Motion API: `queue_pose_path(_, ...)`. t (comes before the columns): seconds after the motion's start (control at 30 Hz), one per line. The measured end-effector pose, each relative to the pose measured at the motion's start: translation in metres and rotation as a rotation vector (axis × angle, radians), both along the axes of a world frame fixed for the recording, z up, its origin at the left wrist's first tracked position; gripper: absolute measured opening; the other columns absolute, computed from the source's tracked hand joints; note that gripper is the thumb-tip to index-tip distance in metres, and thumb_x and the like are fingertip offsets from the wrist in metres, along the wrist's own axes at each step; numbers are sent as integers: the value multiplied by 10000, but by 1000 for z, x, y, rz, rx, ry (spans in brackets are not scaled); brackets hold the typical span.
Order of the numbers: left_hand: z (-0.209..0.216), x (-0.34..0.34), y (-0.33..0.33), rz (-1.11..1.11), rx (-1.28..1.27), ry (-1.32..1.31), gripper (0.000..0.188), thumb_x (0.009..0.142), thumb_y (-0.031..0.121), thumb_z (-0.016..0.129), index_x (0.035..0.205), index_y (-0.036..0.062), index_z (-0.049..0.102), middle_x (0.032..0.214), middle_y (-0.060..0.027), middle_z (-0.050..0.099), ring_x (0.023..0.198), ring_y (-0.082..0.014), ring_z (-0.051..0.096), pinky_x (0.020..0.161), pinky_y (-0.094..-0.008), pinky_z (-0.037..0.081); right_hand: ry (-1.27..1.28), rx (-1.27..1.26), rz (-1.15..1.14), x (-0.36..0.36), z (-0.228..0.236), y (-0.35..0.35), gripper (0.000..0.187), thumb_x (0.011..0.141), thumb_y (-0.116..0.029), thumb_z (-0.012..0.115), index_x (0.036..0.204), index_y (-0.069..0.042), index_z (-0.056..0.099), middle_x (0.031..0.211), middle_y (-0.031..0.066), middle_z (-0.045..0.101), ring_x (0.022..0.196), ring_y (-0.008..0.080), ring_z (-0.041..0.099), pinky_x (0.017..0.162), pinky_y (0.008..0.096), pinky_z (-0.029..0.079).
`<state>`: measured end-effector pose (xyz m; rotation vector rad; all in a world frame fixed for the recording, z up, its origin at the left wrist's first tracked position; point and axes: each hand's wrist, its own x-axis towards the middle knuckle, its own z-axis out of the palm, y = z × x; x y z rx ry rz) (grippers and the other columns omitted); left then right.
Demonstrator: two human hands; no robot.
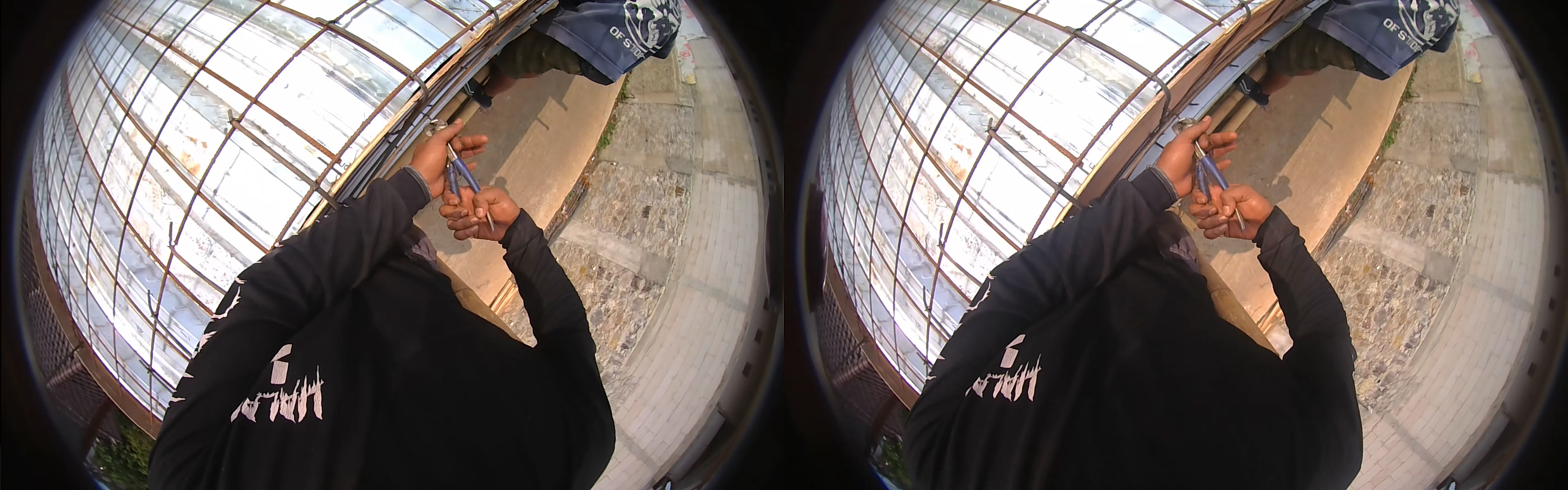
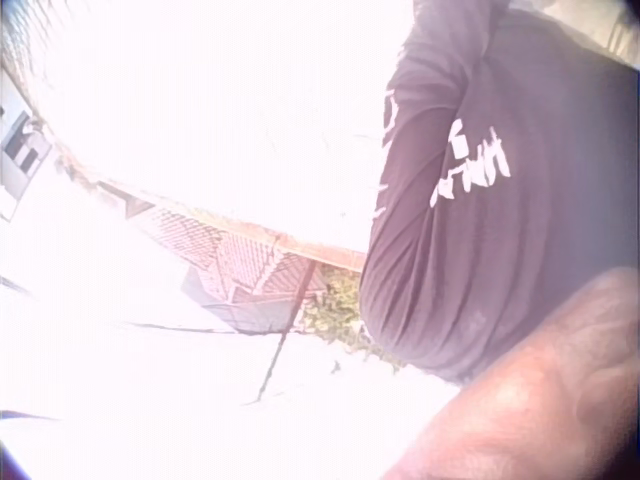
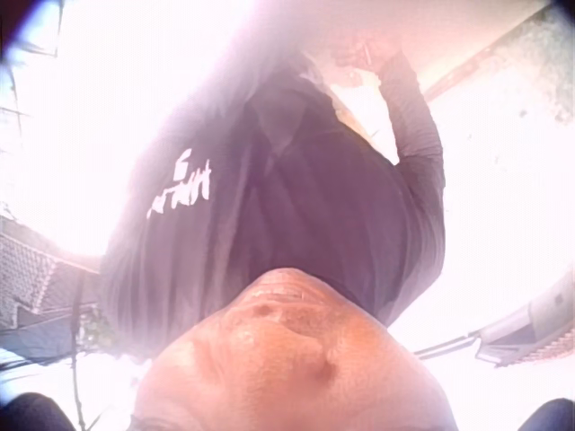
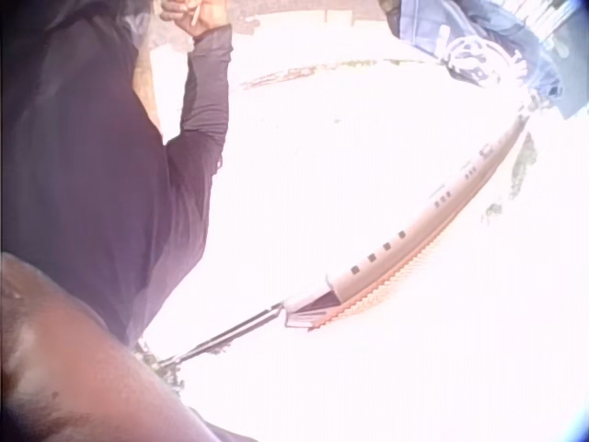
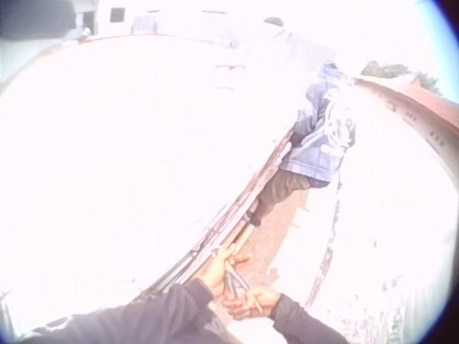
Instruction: The person secures a metal grid to a curved roof frame using pliers and wire ties. They repeatedly wrap wire around the frame and grid, then twist and tighten the wire to fasten the components together.
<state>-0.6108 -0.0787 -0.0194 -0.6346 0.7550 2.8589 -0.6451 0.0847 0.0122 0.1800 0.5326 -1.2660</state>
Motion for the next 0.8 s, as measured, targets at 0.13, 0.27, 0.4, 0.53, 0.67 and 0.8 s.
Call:
queue_pose_path(0.13,0,-6,1,-9,-8,-179,251,970,343,519,924,97,533,907,-74,647,802,-175,592,716,-339,464,933,408,166,-3,26,-8,394,740,-28,571,1134,-26,542,925,101,594,788,236,628,729,379,502)
queue_pose_path(0.27,1,-25,20,148,45,-411,199,966,277,489,954,81,520,738,-61,596,672,-179,551,592,-372,474,2149,627,251,41,60,-35,481,759,-61,643,1220,-35,510,917,123,632,800,286,674,740,390,547)
queue_pose_path(0.4,4,-35,21,165,-52,-418,235,965,329,540,974,94,540,734,-48,596,649,-167,541,641,-362,452,2521,728,498,14,39,-29,456,725,-23,688,1131,-57,482,917,151,647,834,374,667,703,454,540)
queue_pose_path(0.53,8,-18,20,-16,-331,-232,483,907,566,592,1107,126,567,966,-15,631,857,-127,555,764,-326,422,2646,168,666,-80,63,-21,395,697,24,683,1039,-75,512,904,150,654,872,400,649,713,469,519)
queue_pose_path(0.67,11,0,25,-172,-243,-125,654,881,642,565,1269,118,513,1087,-21,613,986,-130,528,810,-325,417,2548,10,836,-142,65,-52,469,681,28,672,1123,-88,568,953,155,673,940,389,641,781,467,504)
queue_pose_path(0.8,11,-3,21,-100,-281,-66,638,879,589,605,1293,116,499,1113,-18,604,1005,-140,522,817,-329,419,2456,-27,862,-165,46,-61,605,676,34,654,1264,-78,563,1033,179,677,1009,395,620,850,453,496)
